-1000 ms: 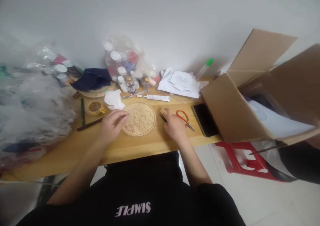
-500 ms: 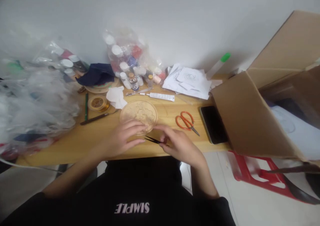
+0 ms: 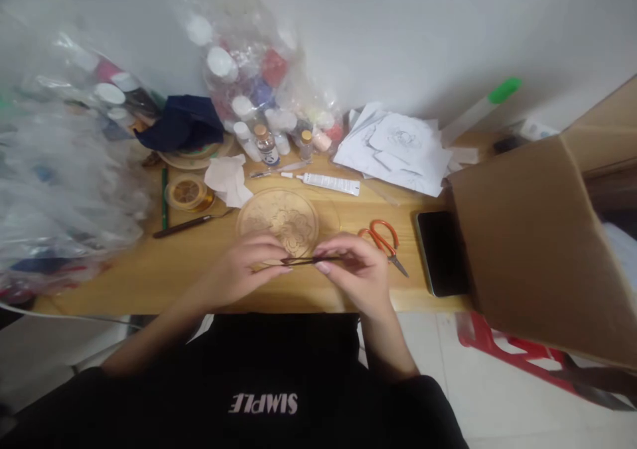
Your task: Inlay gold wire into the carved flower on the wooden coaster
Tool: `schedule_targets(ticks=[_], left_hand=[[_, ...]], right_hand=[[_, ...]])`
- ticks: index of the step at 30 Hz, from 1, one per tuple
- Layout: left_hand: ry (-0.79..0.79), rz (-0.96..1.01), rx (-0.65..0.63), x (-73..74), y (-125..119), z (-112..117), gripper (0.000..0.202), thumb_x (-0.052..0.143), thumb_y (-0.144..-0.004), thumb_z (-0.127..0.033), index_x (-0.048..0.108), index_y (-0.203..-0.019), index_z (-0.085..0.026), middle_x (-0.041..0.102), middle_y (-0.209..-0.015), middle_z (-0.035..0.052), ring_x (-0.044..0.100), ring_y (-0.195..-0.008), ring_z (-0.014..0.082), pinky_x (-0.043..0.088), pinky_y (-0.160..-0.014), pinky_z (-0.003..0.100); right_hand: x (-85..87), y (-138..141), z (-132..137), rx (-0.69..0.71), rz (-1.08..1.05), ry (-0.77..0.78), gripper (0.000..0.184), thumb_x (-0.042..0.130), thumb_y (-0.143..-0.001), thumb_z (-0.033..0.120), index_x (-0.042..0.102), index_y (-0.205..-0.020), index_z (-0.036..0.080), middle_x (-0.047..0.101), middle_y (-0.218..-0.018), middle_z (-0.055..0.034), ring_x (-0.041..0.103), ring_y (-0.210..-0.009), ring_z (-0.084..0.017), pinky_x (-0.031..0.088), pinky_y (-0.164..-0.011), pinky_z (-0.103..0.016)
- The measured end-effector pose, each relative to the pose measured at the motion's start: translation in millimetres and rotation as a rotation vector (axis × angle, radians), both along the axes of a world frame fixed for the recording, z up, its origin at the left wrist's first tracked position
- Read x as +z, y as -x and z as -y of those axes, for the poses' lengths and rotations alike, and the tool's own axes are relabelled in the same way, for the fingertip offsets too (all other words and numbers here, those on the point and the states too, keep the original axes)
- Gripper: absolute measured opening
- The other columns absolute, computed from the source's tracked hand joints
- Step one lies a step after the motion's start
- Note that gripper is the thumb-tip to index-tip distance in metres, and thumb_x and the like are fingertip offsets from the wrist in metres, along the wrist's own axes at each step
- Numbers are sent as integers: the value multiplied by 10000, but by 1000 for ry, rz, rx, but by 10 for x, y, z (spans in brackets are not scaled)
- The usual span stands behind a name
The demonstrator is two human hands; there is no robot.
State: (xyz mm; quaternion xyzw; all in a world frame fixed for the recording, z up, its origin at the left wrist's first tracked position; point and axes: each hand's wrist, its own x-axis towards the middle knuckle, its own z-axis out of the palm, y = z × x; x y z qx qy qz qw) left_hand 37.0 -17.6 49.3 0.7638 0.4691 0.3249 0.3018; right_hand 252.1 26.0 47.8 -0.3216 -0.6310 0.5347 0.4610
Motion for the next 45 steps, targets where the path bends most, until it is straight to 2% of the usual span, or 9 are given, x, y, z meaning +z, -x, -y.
schedule_targets(ticks=[3,7,14,18,23,29,35,41,45], left_hand=[[8,29,33,26,-52,-42,223,549,-966,-311,693,-855,-181,686,-812,23,612,-788,149,473,-715,287],[12,-10,4,36,-90,-87,239,527,-977,-306,699,-863,-187,687,-806,23,601,-785,151,463,-725,299],[15,-74,-24,-88,-128,-133,250,540,-971,-328,698,-850,-177,674,-792,24,579,-773,152,452,-708,299],[-46,-130,-43,-123,-120,-158,248,566,-957,-343,685,-821,-174,681,-798,21,582,-789,157,457,-747,313],[-146,-217,21,-107,-27,-211,214,543,-966,-285,685,-847,-178,689,-815,27,601,-802,172,462,-760,329],[-98,-225,125,-155,69,-269,182,532,-960,-267,688,-891,-203,709,-857,38,644,-843,189,493,-792,359],[-156,-138,243,-223,36,-277,135,555,-942,-223,674,-881,-205,688,-839,35,634,-817,179,490,-788,349],[-183,-95,267,-267,34,-284,124,563,-938,-211,669,-876,-195,672,-819,31,624,-796,163,508,-759,330],[-175,-92,276,-293,42,-287,119,573,-932,-203,667,-860,-193,677,-819,34,628,-800,166,512,-766,337]], right_hand=[[5,83,-45,90,93,-9,91,727,-790,214,736,-874,248,739,-843,-32,692,-811,-161,590,-746,-316],[1,69,-99,177,194,-65,183,744,-769,182,742,-937,255,747,-878,-26,696,-828,-163,588,-764,-324],[-2,-50,-136,204,260,3,181,742,-769,179,749,-939,243,756,-843,-15,709,-753,-146,585,-689,-278],[-37,-152,-160,107,320,9,131,746,-768,202,747,-893,243,752,-815,-7,698,-733,-143,572,-664,-275],[-186,-246,-220,-106,573,-101,103,690,-827,252,731,-921,252,737,-879,-21,672,-813,-159,550,-721,-322],[-285,-157,-259,-66,636,-97,118,649,-853,305,736,-905,245,729,-868,-31,672,-804,-174,539,-720,-342],[-303,-133,-276,-78,600,-94,100,658,-845,283,734,-886,234,724,-847,-26,664,-779,-162,522,-692,-323],[-306,-164,-264,-126,631,-131,100,655,-842,295,731,-883,246,717,-833,-21,654,-770,-170,510,-695,-340],[-300,-160,-263,-85,646,-137,92,647,-850,278,724,-885,241,712,-822,-18,646,-750,-160,499,-672,-324]])
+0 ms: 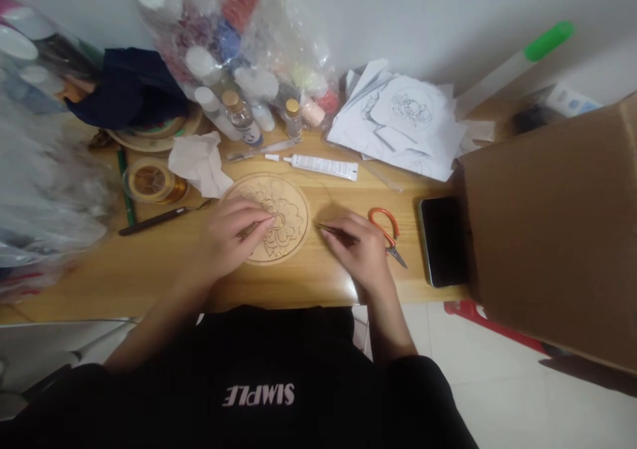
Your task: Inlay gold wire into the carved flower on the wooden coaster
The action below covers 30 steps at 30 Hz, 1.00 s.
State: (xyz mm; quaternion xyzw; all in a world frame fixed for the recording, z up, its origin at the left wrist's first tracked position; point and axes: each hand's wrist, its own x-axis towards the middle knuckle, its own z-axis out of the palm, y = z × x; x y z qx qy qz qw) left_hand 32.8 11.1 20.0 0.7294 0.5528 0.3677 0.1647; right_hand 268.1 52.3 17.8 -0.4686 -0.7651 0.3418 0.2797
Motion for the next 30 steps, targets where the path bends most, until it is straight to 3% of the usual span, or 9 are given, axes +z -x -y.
schedule_targets(ticks=[7,12,15,19,30], left_hand=[[-70,-1,73,-55,11,-1,84,598,-913,-184,666,-865,-186,682,-826,20,632,-804,149,529,-765,309],[-140,-14,273,-133,61,-7,137,602,-898,-178,665,-1019,-174,667,-997,73,619,-975,192,518,-894,368],[-100,-93,361,-192,94,-6,223,601,-892,-217,633,-1112,-206,651,-1119,77,607,-1077,220,498,-969,406],[-37,-154,331,-246,103,1,320,578,-898,-237,584,-1217,-215,635,-1217,86,595,-1145,237,484,-1012,419],[3,-146,282,-333,92,-23,325,573,-908,-251,584,-1226,-184,599,-1299,109,558,-1216,253,451,-1058,452]], right_hand=[[-22,3,-23,-44,-6,72,102,651,-852,307,725,-853,238,711,-829,-19,647,-769,-161,491,-648,-309],[-56,6,-29,-68,-25,64,102,669,-839,317,735,-838,239,705,-801,-17,627,-727,-151,471,-596,-290],[-74,4,-21,-61,-44,54,87,672,-839,296,738,-845,240,702,-794,-19,623,-725,-151,474,-602,-294],[-99,-28,-15,-80,-80,56,69,684,-829,282,741,-845,245,706,-796,-21,619,-730,-155,479,-602,-301],[2,-106,17,-76,-158,-8,66,718,-799,214,743,-846,253,689,-754,-5,585,-677,-130,429,-536,-269]])
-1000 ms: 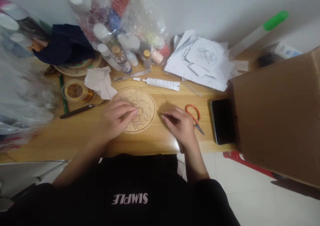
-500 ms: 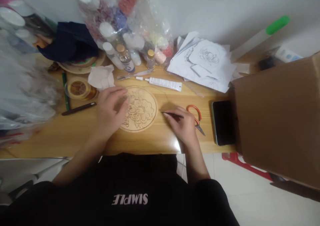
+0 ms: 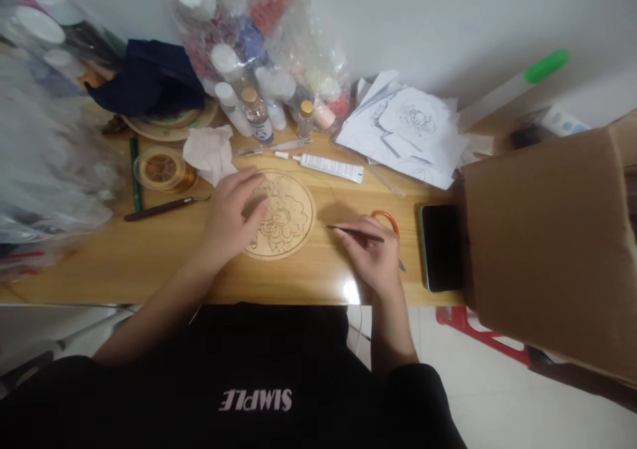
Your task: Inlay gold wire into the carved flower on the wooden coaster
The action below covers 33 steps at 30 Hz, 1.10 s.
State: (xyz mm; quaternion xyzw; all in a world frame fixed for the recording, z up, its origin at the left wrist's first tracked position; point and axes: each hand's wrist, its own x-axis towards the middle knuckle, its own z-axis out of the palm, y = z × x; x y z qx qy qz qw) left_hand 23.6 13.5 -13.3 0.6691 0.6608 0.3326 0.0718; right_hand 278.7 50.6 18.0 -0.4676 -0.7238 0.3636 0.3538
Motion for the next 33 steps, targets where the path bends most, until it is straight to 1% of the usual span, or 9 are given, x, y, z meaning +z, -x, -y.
schedule_targets(ticks=[4,9,14,17,19,23,26,29,33], left_hand=[[-12,38,-46,6,8,-24,310,576,-901,-222,594,-1207,-175,627,-1254,99,577,-1186,231,461,-1048,436],[-6,-13,-93,75,24,-12,286,575,-896,-184,603,-1179,-155,618,-1284,106,574,-1214,224,475,-1043,396],[34,-149,-105,257,16,113,275,548,-922,-216,581,-1192,-166,597,-1297,133,553,-1241,266,473,-1042,461],[24,-168,-158,310,-17,191,239,550,-917,-201,600,-1143,-140,580,-1293,163,510,-1277,299,459,-1060,503],[11,-149,-207,288,-34,216,200,552,-911,-184,617,-1094,-135,570,-1285,162,478,-1303,308,441,-1080,525],[-30,-92,-294,191,-41,207,163,572,-895,-175,637,-1044,-163,564,-1265,123,469,-1299,300,416,-1100,554],[-65,-62,-324,148,-41,187,162,601,-874,-165,653,-1027,-162,558,-1271,125,472,-1291,301,410,-1101,553],[-64,-59,-351,137,-48,184,167,621,-859,-164,668,-1018,-156,555,-1275,139,472,-1285,307,402,-1102,556],[-37,-52,-354,131,-57,194,134,613,-864,-180,681,-978,-191,541,-1310,114,456,-1301,306,412,-1085,567]], right_hand=[[80,74,-21,98,-1,20,58,727,-792,223,748,-841,245,702,-759,-11,581,-644,-121,422,-518,-263],[109,213,-102,233,-20,68,69,721,-800,231,752,-862,232,705,-756,-14,595,-637,-117,451,-544,-263],[35,288,-139,250,-24,73,63,730,-787,216,752,-846,218,705,-733,-12,585,-605,-108,448,-528,-251],[-5,309,-130,264,-27,86,48,729,-789,231,751,-831,222,720,-751,-19,631,-656,-131,487,-574,-267],[-19,317,-127,273,-28,98,53,722,-796,250,753,-828,221,725,-761,-25,646,-676,-142,502,-597,-280],[-28,320,-131,272,-19,135,91,721,-799,285,757,-831,208,730,-785,-41,663,-711,-158,510,-622,-293],[-32,316,-134,261,-19,149,100,726,-793,290,759,-827,202,728,-783,-44,663,-715,-164,512,-627,-300],[-33,313,-134,258,-24,150,90,725,-792,288,758,-826,211,727,-780,-37,659,-706,-160,513,-616,-300],[-36,313,-137,267,-19,172,89,721,-797,290,753,-833,216,729,-795,-35,664,-720,-158,516,-610,-294]])
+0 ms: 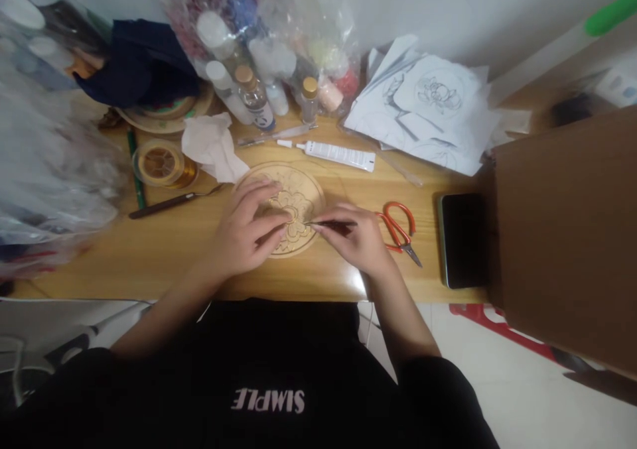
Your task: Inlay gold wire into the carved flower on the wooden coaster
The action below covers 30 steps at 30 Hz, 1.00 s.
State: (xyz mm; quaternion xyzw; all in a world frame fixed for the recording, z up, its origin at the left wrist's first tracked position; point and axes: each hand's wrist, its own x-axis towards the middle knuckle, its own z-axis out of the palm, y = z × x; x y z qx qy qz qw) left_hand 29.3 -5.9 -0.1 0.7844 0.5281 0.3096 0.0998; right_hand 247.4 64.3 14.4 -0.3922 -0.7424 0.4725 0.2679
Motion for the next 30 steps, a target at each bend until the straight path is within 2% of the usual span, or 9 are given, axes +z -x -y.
schedule_targets(ticks=[9,22,30], left_hand=[[11,-12,19,-12,4,-2,111,606,-867,-197,693,-935,-212,546,-1286,90,472,-1273,283,424,-1079,554],[-5,17,-9,2,-15,21,104,603,-857,-165,701,-882,-187,553,-1284,110,484,-1266,298,442,-1060,542],[23,15,-9,-3,-17,23,120,597,-855,-173,706,-886,-211,556,-1291,92,482,-1267,299,442,-1051,554]], right_hand=[[5,11,11,2,-13,-28,85,729,-797,276,750,-844,209,724,-779,-30,654,-693,-143,503,-595,-277],[-8,32,12,7,14,-25,81,719,-805,283,752,-846,222,731,-797,-30,668,-726,-156,525,-619,-296],[-16,38,12,-9,28,-1,95,725,-799,304,753,-843,225,734,-813,-32,675,-750,-164,535,-641,-304]])
